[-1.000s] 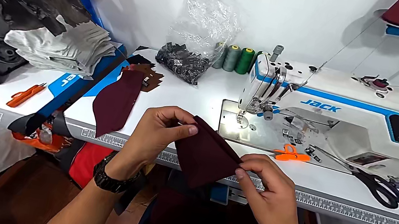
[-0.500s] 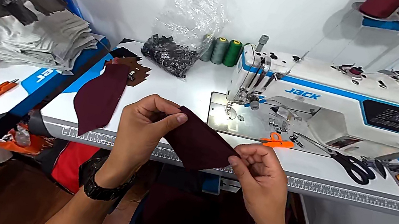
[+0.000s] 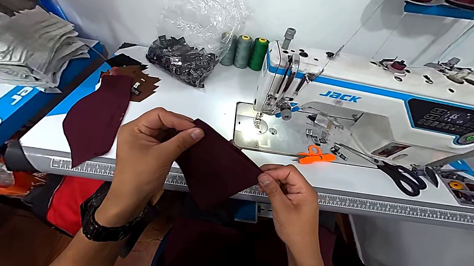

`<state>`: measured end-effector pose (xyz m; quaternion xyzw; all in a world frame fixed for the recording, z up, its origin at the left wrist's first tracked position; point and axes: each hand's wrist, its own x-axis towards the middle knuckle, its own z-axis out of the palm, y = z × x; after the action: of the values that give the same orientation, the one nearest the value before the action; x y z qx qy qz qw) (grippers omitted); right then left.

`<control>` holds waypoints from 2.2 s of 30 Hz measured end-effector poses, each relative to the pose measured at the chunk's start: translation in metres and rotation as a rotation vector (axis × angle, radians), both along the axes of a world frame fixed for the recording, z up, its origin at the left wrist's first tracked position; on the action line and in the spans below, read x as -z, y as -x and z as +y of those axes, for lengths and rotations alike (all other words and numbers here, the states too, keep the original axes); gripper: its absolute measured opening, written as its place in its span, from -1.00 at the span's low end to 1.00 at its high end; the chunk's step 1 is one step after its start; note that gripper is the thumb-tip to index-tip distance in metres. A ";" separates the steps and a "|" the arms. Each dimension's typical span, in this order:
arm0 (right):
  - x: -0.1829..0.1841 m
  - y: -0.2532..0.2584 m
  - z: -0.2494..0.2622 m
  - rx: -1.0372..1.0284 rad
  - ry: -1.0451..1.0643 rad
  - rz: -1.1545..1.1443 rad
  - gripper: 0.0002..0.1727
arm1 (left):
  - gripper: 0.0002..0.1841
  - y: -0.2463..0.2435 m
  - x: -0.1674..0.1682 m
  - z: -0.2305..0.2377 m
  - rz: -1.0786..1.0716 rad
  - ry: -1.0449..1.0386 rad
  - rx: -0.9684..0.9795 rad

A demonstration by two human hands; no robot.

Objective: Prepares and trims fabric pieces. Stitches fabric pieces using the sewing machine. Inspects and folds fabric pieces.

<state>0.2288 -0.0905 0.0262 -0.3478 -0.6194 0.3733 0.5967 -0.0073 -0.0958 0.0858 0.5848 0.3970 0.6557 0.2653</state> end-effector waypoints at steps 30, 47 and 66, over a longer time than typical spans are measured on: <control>0.059 0.019 0.116 -0.072 -0.289 -0.998 -0.51 | -0.89 -0.006 -0.016 0.254 0.993 0.077 0.173; 0.063 -0.081 0.095 0.194 -0.237 -0.925 -0.71 | -0.26 0.012 0.115 0.217 1.316 -0.125 0.167; 0.077 -0.114 0.093 0.499 -0.213 -0.981 -0.61 | -0.04 -0.001 0.116 0.225 1.269 0.065 0.264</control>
<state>0.3430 0.0030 -0.0504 -0.5547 -0.7575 -0.0494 0.3407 -0.0066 0.1296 -0.0303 0.8942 0.4211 0.1323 0.0750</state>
